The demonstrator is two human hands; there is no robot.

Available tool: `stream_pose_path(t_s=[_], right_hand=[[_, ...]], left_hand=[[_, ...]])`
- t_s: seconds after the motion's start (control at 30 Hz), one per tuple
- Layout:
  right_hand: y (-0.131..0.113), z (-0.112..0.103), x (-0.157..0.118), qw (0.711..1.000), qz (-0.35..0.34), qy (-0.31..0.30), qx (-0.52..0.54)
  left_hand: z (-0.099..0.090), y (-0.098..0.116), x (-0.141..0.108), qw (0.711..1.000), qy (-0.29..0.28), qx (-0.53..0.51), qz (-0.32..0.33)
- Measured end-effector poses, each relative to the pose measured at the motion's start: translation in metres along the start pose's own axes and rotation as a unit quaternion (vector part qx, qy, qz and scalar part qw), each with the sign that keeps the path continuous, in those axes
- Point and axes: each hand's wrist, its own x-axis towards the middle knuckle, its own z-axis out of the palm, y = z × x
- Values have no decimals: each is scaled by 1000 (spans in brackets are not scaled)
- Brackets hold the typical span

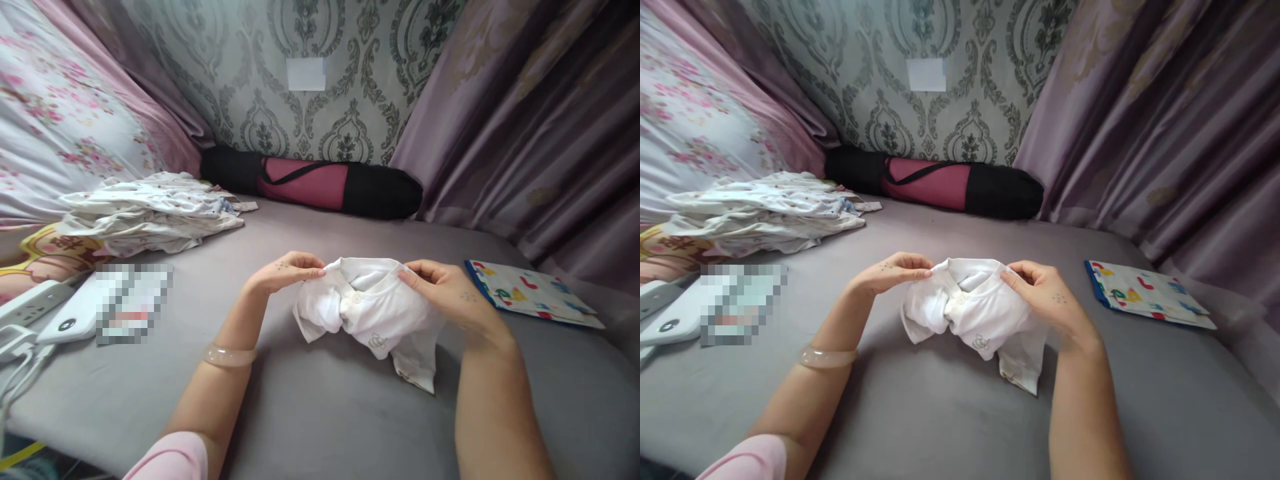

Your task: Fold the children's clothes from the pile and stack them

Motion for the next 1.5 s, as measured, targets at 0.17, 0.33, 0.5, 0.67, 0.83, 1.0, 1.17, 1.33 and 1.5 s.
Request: stream_pose_path(t_s=[0.17, 0.33, 0.5, 0.67, 0.83, 1.0, 1.17, 1.33, 1.5], right_hand=[[0, -1, 0, 1000, 12, -9, 3], [2, -2, -1, 999, -2, -49, -9], [3, -4, 6, 999, -12, -48, -11], [-11, -14, 24, 997, -70, 15, -33], [-41, -32, 41, 989, -128, 51, -56], [-75, -51, 54, 966, -210, 121, -89], [-103, -64, 57, 931, -268, 189, -157], [-114, -67, 51, 926, -294, 167, -166], [-113, -74, 44, 972, -220, 2, -85]], left_hand=[[4, -1, 5, 999, 38, 5, -5], [5, 0, 5, 996, 79, -14, 26], [2, 14, 2, 989, 141, 0, 41], [-10, 47, 11, 984, 153, 38, 88], [-24, 94, 24, 970, 188, 74, 134], [-30, 139, 22, 947, 217, 133, 194], [-38, 173, 20, 918, 235, 204, 247], [-47, 190, 7, 880, 251, 294, 276], [-48, 199, -25, 951, 138, 214, 177]])
